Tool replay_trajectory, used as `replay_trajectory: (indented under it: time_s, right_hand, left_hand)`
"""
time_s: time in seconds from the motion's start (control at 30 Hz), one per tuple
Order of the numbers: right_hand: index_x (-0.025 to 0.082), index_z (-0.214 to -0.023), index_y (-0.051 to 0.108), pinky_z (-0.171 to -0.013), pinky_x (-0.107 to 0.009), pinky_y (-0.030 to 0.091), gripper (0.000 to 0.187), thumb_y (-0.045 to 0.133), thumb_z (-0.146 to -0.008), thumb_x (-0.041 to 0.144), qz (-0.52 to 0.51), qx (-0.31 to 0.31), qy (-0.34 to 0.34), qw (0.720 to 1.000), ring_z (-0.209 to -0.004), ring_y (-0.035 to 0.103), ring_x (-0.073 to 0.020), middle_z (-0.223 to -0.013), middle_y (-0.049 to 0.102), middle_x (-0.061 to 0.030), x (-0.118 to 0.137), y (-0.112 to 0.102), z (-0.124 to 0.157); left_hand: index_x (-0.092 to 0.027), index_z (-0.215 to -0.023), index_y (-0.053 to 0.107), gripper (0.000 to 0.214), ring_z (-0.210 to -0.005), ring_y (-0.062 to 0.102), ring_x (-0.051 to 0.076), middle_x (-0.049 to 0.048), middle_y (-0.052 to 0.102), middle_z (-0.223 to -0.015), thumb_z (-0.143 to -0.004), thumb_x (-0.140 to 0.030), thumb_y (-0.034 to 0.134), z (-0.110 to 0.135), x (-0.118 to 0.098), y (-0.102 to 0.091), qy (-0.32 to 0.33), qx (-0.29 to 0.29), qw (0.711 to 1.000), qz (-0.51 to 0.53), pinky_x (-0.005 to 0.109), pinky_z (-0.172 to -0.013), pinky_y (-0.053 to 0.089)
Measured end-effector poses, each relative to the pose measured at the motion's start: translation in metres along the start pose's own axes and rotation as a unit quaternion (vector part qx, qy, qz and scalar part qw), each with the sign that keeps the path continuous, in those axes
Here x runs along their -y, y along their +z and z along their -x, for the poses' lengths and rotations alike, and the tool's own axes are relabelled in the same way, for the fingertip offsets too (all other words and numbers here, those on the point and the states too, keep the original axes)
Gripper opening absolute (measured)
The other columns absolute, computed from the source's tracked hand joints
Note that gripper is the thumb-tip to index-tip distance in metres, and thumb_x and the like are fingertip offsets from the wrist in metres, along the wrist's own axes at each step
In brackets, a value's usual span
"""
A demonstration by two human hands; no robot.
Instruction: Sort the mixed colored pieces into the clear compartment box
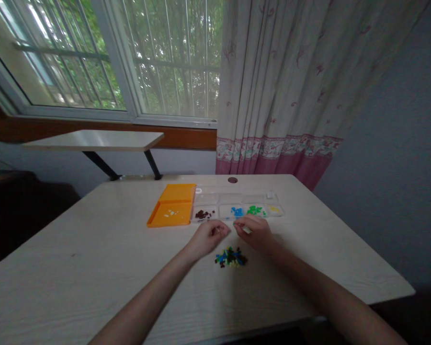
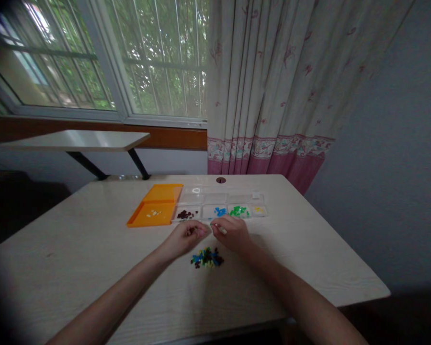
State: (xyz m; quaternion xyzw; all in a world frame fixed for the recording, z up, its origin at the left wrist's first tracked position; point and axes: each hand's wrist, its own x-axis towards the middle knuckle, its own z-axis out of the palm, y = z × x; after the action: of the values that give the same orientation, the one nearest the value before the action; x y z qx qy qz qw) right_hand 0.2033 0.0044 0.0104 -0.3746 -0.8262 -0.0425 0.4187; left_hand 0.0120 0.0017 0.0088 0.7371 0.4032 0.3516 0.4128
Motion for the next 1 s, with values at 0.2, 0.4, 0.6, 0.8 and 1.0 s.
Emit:
replay_trajectory:
  time_s: [0.2, 0.4, 0.6, 0.8, 1.0]
  right_hand:
    - [0.02, -0.08, 0.064, -0.06, -0.021, 0.048, 0.011, 0.053, -0.079, 0.021, -0.032, -0.06, 0.002, 0.998, -0.062, 0.06, -0.0113, -0.07, 0.066, -0.0022, -0.017, -0.006, -0.001]
    - [0.021, -0.08, 0.065, -0.058, -0.022, 0.049, 0.012, 0.052, -0.079, 0.022, -0.035, -0.066, 0.012, 0.997, -0.061, 0.06, -0.0116, -0.069, 0.065, -0.0021, -0.016, -0.008, -0.003]
    - [0.021, -0.08, 0.064, -0.063, -0.026, 0.05, 0.012, 0.052, -0.081, 0.024, -0.075, -0.08, 0.027, 0.994, -0.067, 0.061, -0.0139, -0.07, 0.066, -0.0033, -0.013, -0.012, -0.005]
    - [0.022, -0.078, 0.064, -0.062, -0.026, 0.05, 0.013, 0.052, -0.081, 0.025, -0.092, -0.097, 0.042, 0.99, -0.067, 0.061, -0.0139, -0.071, 0.066, -0.003, -0.012, -0.015, -0.006]
    - [0.022, -0.078, 0.066, -0.06, -0.026, 0.049, 0.015, 0.052, -0.081, 0.027, -0.084, -0.104, 0.07, 0.989, -0.064, 0.059, -0.014, -0.069, 0.064, -0.0028, -0.011, -0.016, -0.008]
  left_hand:
    - [-0.023, -0.093, 0.066, 0.03, -0.086, 0.054, 0.014, 0.0033, 0.056, -0.092, -0.079, -0.01, 0.044, 0.013, -0.01, -0.007, 0.104, 0.13, 0.958, -0.236, 0.021, -0.077, 0.041]
    - [-0.024, -0.095, 0.065, 0.03, -0.087, 0.053, 0.014, 0.0028, 0.054, -0.092, -0.081, -0.011, 0.041, 0.012, -0.008, -0.01, 0.092, 0.12, 0.943, -0.297, 0.021, -0.077, 0.042]
    - [-0.02, -0.092, 0.061, 0.02, -0.091, 0.053, 0.017, 0.0047, 0.055, -0.094, -0.081, -0.017, 0.044, 0.011, -0.003, -0.018, 0.073, 0.088, 0.937, -0.329, 0.024, -0.079, 0.042]
    - [-0.019, -0.086, 0.058, 0.014, -0.088, 0.053, 0.016, 0.0045, 0.057, -0.09, -0.081, -0.018, 0.045, 0.009, 0.0, -0.019, 0.069, 0.086, 0.939, -0.326, 0.025, -0.078, 0.042]
    - [-0.02, -0.093, 0.058, 0.016, -0.09, 0.053, 0.018, 0.0047, 0.058, -0.094, -0.081, -0.023, 0.049, 0.01, 0.003, -0.02, 0.058, 0.076, 0.936, -0.339, 0.026, -0.079, 0.042]
